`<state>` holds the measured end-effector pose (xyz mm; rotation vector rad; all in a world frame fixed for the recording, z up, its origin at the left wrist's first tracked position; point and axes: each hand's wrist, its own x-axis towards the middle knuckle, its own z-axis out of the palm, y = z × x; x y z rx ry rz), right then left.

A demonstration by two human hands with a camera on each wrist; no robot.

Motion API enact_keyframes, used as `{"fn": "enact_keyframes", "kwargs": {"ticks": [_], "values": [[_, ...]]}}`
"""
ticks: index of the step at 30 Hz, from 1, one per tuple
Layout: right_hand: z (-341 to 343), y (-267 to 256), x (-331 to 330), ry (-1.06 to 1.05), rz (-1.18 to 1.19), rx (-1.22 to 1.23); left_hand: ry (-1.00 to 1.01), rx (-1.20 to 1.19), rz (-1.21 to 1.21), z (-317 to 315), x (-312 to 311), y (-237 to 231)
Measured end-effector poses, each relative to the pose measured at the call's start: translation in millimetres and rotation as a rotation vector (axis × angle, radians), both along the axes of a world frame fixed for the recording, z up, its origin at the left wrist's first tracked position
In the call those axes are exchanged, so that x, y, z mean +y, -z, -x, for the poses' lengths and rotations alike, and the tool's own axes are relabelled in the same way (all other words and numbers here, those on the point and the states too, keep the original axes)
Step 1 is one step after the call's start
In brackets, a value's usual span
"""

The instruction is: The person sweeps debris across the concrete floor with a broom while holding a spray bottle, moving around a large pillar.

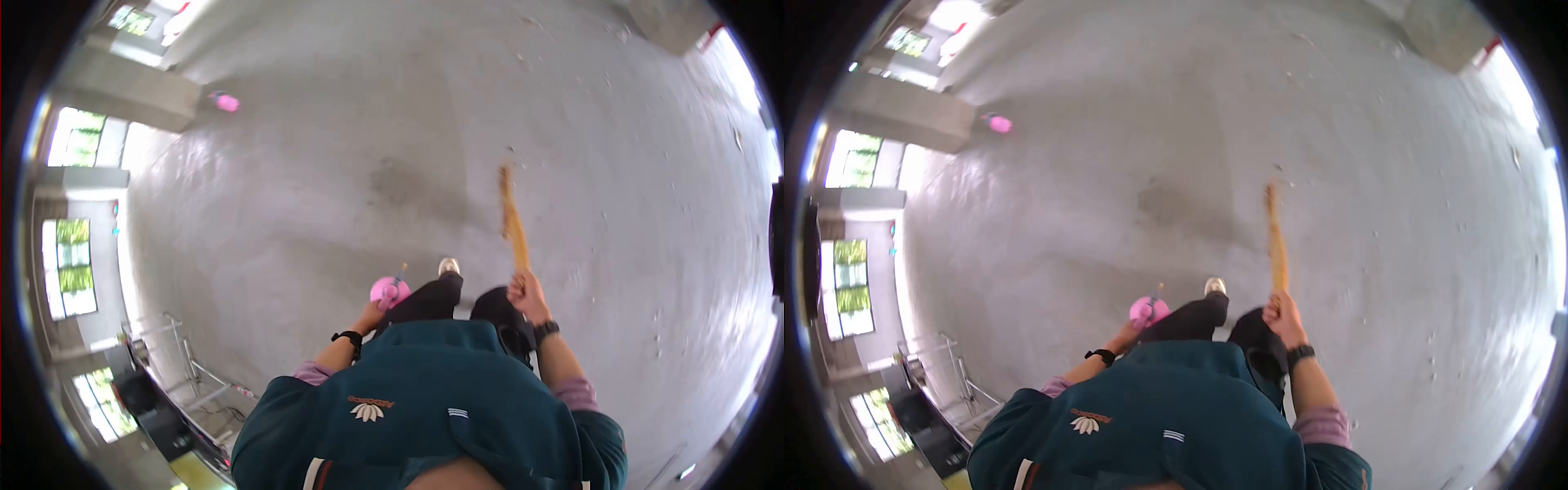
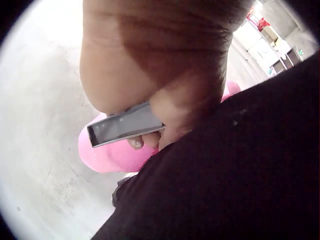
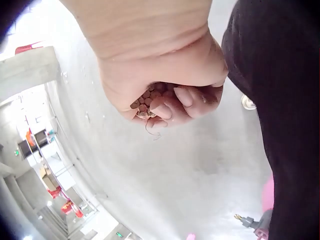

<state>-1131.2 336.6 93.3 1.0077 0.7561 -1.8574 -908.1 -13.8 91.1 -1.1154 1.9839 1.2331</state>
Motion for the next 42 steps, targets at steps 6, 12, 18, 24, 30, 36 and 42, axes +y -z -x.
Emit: {"fn": "enact_keyframes", "kwargs": {"ticks": [6, 12, 18, 24, 30, 36, 42], "values": [[59.0, 14.2, -96.8, -0.12, 0.208, -0.092, 0.216, -0.032, 0.102, 33.1, 0.2, -21.5], [125.0, 49.6, -131.9, 0.031, 0.174, -0.23, 0.292, -0.088, 0.182, 29.8, 24.6, -21.6], [178.2, 79.9, -3.0, 0.476, 0.159, -0.332, 0.123, -0.142, 0.123, 44.7, 61.1, -32.0], [194.2, 60.8, 152.7, 0.699, 0.167, -0.182, -0.044, -0.196, 0.048, 68.1, 87.7, -46.8], [202.2, 19.6, 130.9, 0.42, -0.054, -0.049, 0.134, -0.107, 0.19, 76.5, 91.0, -22.2], [179.5, -3.8, 58.5, 0.248, 0.007, -0.127, 0.137, -0.03, 0.111, 99.9, 95.1, -24.8], [227.9, -4.0, -34.2, 0.183, 0.209, -0.2, 0.248, -0.1, 0.193, 104.3, 99.5, -40.1]]}}
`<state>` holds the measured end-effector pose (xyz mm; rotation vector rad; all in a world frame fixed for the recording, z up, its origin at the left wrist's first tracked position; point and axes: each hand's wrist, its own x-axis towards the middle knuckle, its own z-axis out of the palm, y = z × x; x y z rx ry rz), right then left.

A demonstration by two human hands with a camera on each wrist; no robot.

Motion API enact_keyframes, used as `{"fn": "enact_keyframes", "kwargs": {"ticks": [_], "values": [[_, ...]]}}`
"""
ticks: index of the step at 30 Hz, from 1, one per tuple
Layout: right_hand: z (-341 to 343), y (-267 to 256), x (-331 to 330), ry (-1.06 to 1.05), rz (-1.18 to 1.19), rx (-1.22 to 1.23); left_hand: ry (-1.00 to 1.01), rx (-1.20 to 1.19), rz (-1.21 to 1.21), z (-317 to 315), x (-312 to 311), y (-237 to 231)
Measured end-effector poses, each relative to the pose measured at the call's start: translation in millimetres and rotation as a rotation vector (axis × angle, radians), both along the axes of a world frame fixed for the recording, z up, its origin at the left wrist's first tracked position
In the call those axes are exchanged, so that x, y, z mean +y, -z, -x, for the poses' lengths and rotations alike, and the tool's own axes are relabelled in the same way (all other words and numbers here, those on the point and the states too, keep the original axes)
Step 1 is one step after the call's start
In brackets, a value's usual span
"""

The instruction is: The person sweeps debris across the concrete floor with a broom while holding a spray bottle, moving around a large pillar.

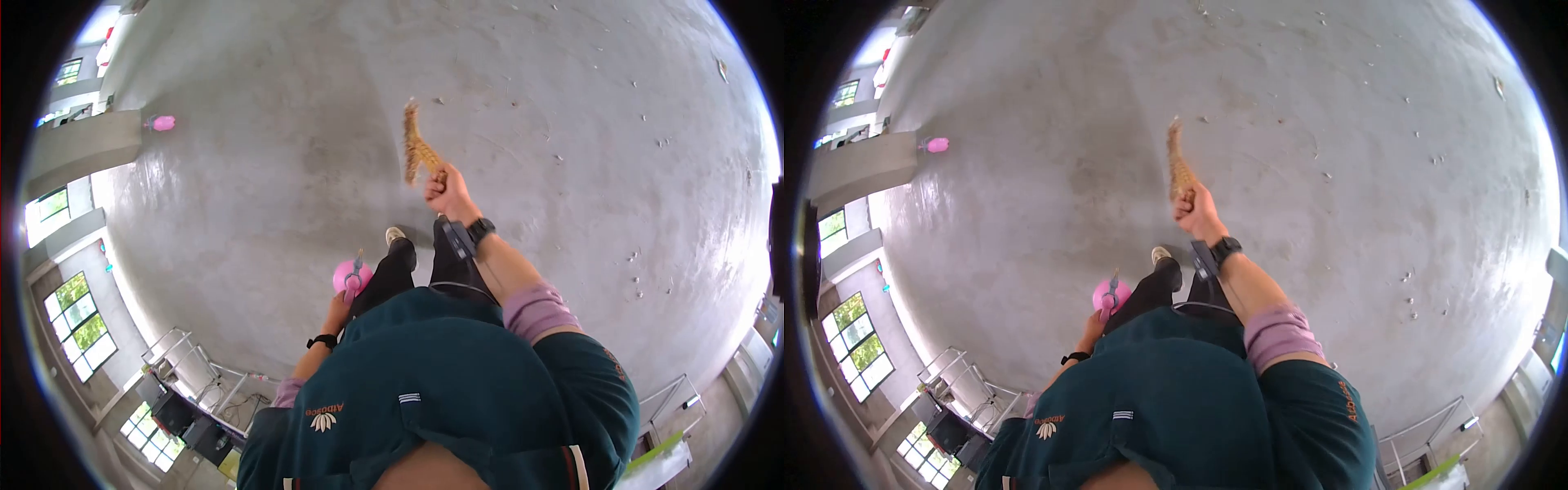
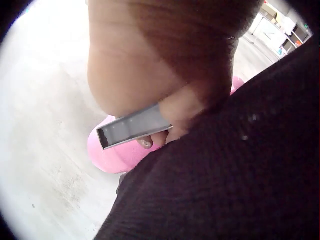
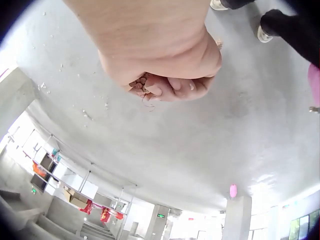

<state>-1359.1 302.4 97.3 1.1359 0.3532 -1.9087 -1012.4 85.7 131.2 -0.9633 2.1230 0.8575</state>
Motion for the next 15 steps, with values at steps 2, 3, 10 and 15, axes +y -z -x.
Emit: {"fn": "enact_keyframes", "kwargs": {"ticks": [2, 3, 10, 15], "values": [[22.6, 17.5, -20.9, 0.049, 0.062, -0.086, 0.02, 0.022, 0.05, -7.8, 0.6, -0.9], [32.1, 32.4, -23.9, 0.051, 0.067, -0.09, -0.014, 0.025, 0.045, -8.7, 1.4, -3.4], [73.7, 85.3, 80.3, 0.374, -0.024, -0.025, -0.203, -0.03, 0.016, -26.7, 1.9, -7.0], [74.6, 87.6, 221.3, 0.532, -0.018, 0.088, -0.188, -0.083, 0.06, 5.4, 9.4, -21.7]]}}
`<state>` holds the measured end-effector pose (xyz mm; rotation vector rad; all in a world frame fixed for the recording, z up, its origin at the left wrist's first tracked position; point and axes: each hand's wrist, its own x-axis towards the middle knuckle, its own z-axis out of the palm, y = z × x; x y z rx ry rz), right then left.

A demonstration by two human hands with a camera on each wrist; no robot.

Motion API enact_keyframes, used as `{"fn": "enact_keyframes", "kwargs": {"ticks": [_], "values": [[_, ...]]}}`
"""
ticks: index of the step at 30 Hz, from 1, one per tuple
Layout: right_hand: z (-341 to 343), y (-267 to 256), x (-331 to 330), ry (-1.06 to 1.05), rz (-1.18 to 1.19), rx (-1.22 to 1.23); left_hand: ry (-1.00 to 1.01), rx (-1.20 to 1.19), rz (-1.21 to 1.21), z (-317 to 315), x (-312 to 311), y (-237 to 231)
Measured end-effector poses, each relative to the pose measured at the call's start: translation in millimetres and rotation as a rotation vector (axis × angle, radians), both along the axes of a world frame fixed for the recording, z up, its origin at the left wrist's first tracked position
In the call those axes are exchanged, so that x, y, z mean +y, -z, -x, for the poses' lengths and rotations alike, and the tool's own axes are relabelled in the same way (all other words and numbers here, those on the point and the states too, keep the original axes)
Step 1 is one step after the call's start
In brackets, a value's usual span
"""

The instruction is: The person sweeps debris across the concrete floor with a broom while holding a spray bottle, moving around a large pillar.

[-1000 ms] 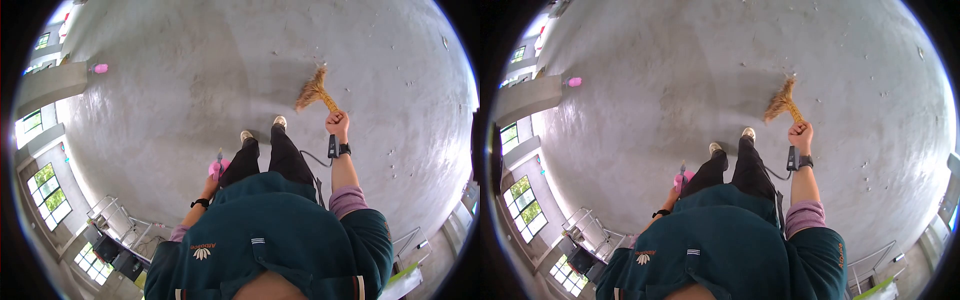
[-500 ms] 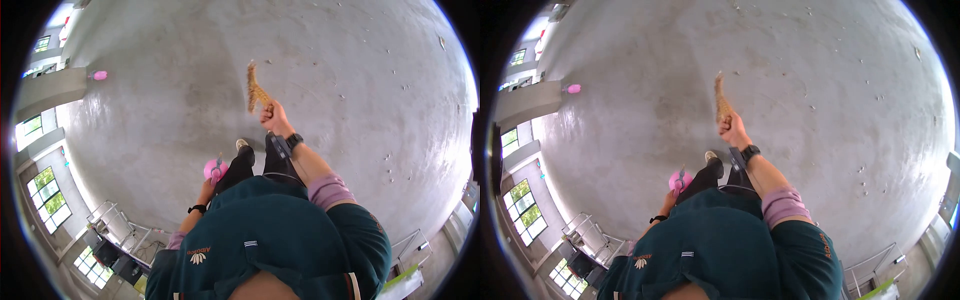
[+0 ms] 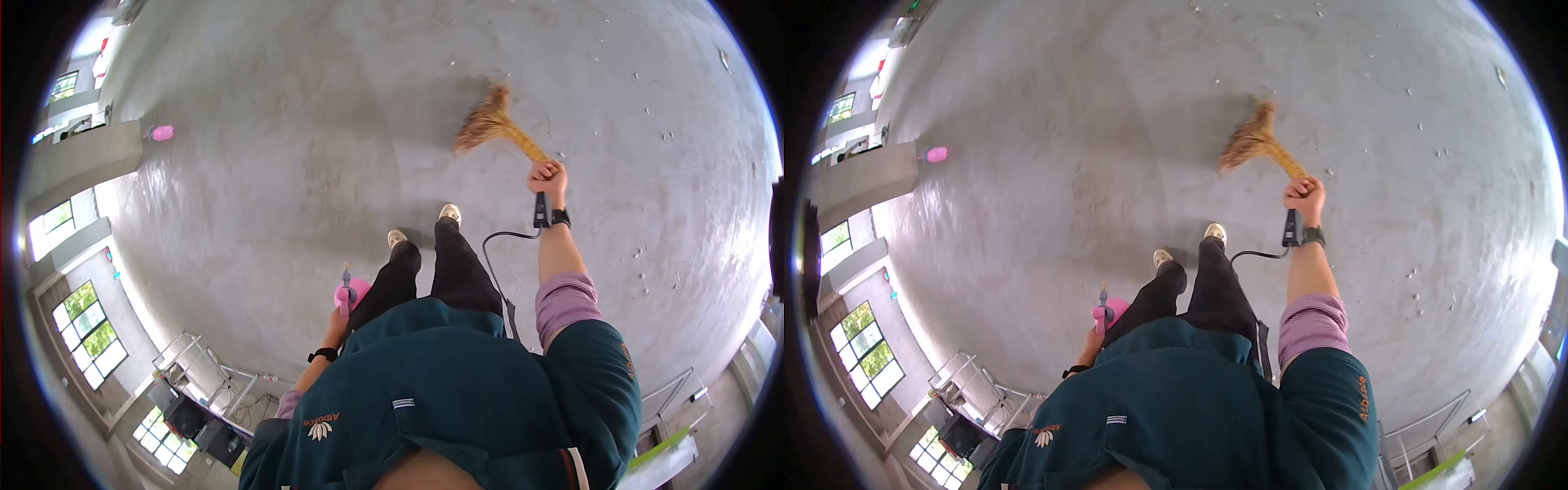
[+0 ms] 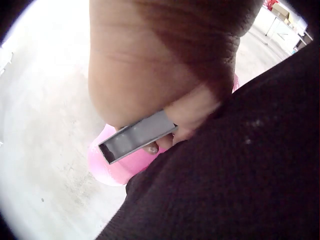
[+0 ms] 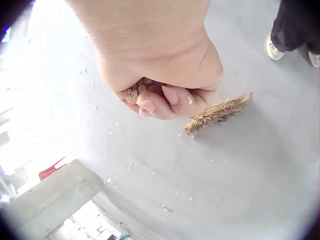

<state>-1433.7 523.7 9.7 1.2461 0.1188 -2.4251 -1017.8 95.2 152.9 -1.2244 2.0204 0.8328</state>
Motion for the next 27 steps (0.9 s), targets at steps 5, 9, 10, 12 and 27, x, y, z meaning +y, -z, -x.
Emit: {"fn": "enact_keyframes", "kwargs": {"ticks": [5, 9, 10, 12, 27], "values": [[-1.1, -37.4, 27.9, 0.04, -0.143, 0.005, -0.093, 0.018, -0.055, 15.6, -6.6, 12.4], [-18.8, -47.0, -21.0, -0.189, -0.345, 0.03, 0.014, 0.135, -0.074, 52.2, -3.8, -2.0], [-26.1, -58.3, -39.8, -0.22, -0.392, -0.011, 0.013, 0.14, -0.073, 55.8, -7.2, 2.4], [-39.2, -65.6, -64.5, -0.259, -0.369, -0.017, -0.128, 0.151, -0.151, 66.1, -12.7, 14.9], [-25.1, -76.7, -141.3, -0.712, -0.326, 0.052, -0.157, 0.138, -0.345, 175.9, -94.8, 53.1]]}}
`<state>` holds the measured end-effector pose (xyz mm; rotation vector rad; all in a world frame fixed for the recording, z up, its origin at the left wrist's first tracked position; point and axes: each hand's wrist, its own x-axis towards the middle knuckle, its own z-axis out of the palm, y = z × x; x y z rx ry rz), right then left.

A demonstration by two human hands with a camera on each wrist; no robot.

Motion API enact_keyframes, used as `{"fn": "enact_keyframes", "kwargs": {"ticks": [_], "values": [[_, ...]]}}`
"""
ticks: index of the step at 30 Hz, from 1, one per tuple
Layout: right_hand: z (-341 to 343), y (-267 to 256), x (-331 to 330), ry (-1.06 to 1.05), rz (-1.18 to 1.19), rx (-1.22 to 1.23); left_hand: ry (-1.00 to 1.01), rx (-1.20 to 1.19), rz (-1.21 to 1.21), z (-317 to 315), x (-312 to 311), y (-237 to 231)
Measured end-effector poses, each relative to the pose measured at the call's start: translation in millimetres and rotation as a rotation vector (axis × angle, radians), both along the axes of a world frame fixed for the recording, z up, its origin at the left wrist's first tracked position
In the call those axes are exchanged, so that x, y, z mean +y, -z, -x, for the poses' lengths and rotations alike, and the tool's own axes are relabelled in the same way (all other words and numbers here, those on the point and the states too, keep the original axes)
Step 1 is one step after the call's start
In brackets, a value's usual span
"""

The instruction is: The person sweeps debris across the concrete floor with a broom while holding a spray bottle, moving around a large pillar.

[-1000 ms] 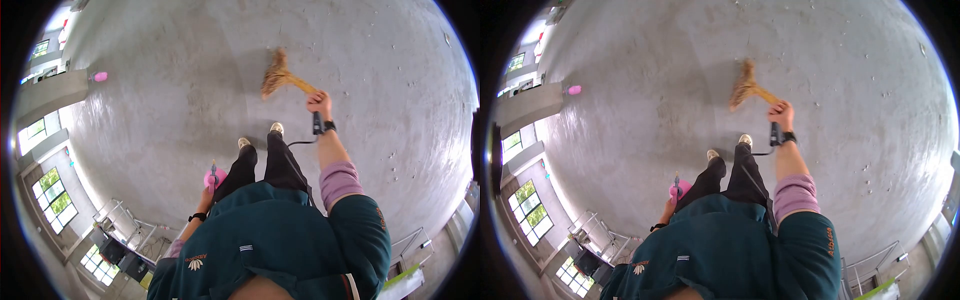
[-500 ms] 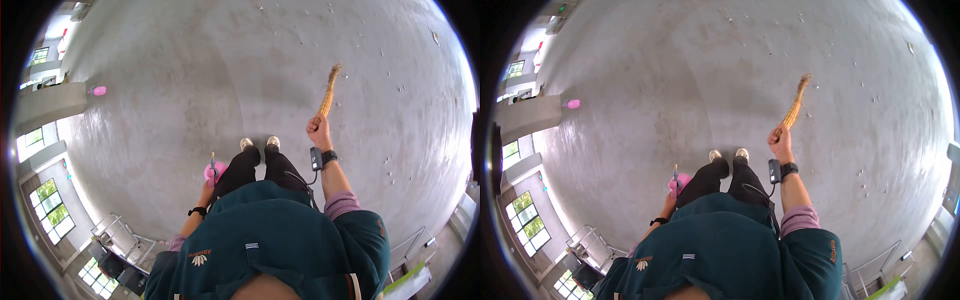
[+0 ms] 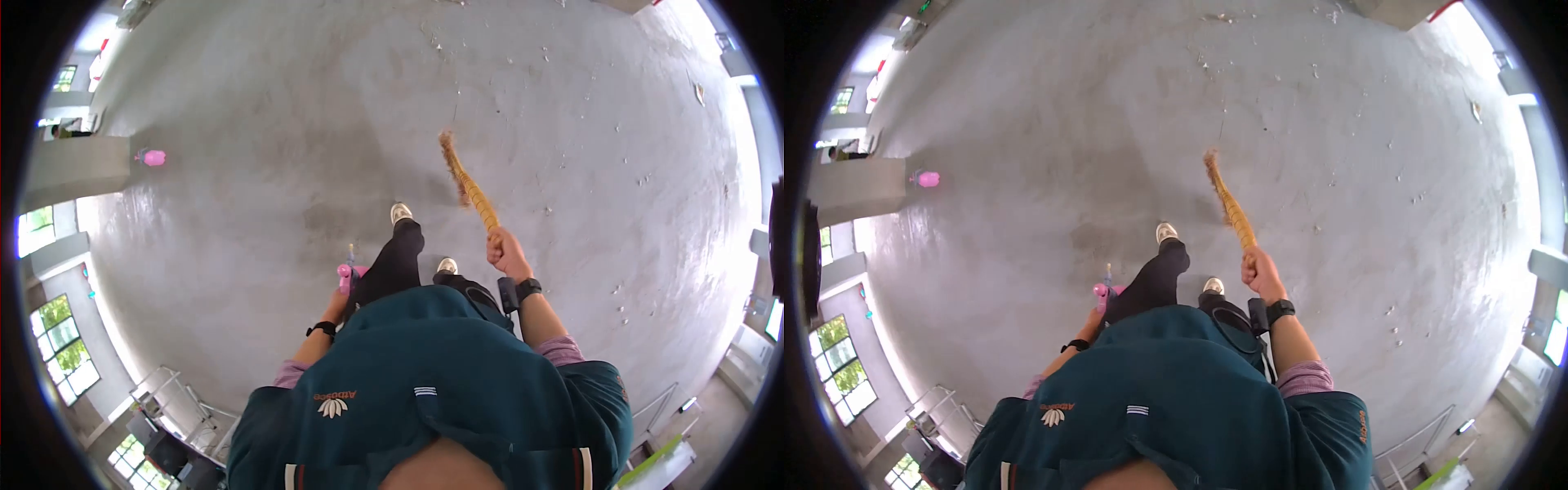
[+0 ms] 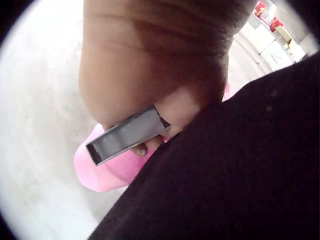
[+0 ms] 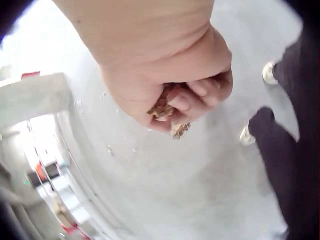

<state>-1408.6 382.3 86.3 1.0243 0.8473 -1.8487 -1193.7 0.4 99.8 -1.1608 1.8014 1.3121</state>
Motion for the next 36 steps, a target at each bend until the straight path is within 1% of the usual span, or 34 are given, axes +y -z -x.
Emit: {"fn": "enact_keyframes", "kwargs": {"ticks": [1, 2, 4, 5, 6, 8, 9, 10, 12, 14, 16, 18, 20, 21, 24, 25, 27, 28, 29, 30, 31, 32, 33, 34, 35, 36], "values": [[1.0, -0.3, -8.4, -0.247, -0.315, -0.002, -0.039, -0.018, -0.037, 1.8, -8.1, 1.6], [4.6, 2.0, -20.1, -0.258, -0.326, -0.001, -0.051, -0.018, -0.049, 5.3, -17.3, 6.8], [10.3, 10.8, -42.4, -0.759, -0.637, 0.149, 0.044, 0.004, 0.108, 8.4, -39.0, 29.7], [16.6, 18.4, -45.8, -0.612, -0.558, 0.074, 0.144, 0.036, 0.14, 8.6, -49.4, 40.5], [27.1, 15.1, -50.1, -0.617, -0.564, 0.068, 0.141, 0.031, 0.131, 16.1, -57.3, 40.6], [43.0, 8.0, -53.5, -0.254, -0.428, -0.013, 0.221, 0.033, 0.202, 27.5, -68.6, 43.4], [43.2, 6.7, -51.9, -0.288, -0.449, -0.001, 0.284, 0.039, 0.207, 31.4, -75.5, 46.6], [37.2, 5.4, -48.0, -0.294, -0.459, -0.015, 0.281, 0.028, 0.193, 30.6, -80.6, 47.4], [29.1, -4.1, -40.5, -0.371, -0.449, 0.072, 0.321, 0.188, 0.165, 37.1, -91.0, 54.7], [22.6, -16.0, -30.8, -0.415, -0.472, 0.058, 0.296, 0.127, 0.168, 49.6, -96.1, 55.9], [22.2, -22.7, -21.3, -0.522, -0.533, 0.076, 0.439, 0.17, 0.244, 60.3, -102.3, 49.2], [27.1, -21.2, -21.7, -0.566, -0.562, 0.078, 0.401, 0.154, 0.253, 70.3, -107.7, 45.9], [35.0, -14.7, -24.6, -0.715, -0.674, 0.129, 0.399, 0.124, 0.17, 75.6, -112.2, 45.2], [40.4, -10.4, -27.7, -0.771, -0.738, 0.131, 0.364, 0.12, 0.141, 78.7, -112.5, 41.4], [57.2, -4.2, -33.7, -0.826, -0.771, 0.099, 0.395, 0.073, 0.111, 79.8, -110.4, 40.2], [62.8, -3.7, -33.8, -0.776, -0.719, 0.059, 0.392, 0.067, 0.108, 77.0, -109.1, 41.6], [68.6, -3.3, -36.9, -0.82, -0.743, 0.053, 0.404, 0.112, 0.166, 75.5, -104.4, 41.2], [71.3, -3.7, -37.3, -0.858, -0.767, 0.052, 0.397, 0.111, 0.162, 76.0, -102.5, 39.1], [72.4, -4.3, -37.8, -0.865, -0.77, 0.053, 0.342, 0.095, 0.108, 76.1, -101.1, 36.6], [72.7, -1.9, -36.6, -0.918, -0.78, 0.053, 0.286, 0.08, 0.054, 76.9, -98.6, 35.1], [73.8, 0.2, -35.2, -0.973, -0.79, 0.054, 0.274, 0.083, 0.051, 75.1, -97.6, 38.4], [74.0, 2.9, -34.3, -0.987, -0.796, 0.061, 0.205, 0.087, 0.034, 73.8, -97.9, 40.0], [71.8, 7.2, -33.6, -1.044, -0.839, 0.098, 0.133, 0.089, 0.017, 69.3, -96.8, 43.9], [70.9, 9.8, -34.2, -1.102, -0.878, 0.138, 0.113, 0.09, 0.018, 67.1, -95.0, 44.0], [71.1, 12.7, -34.7, -1.176, -0.883, 0.184, 0.08, 0.069, -0.001, 65.5, -95.7, 43.8], [73.3, 21.1, -33.7, -1.189, -0.877, 0.198, 0.05, 0.049, -0.018, 64.9, -96.2, 43.3]]}}
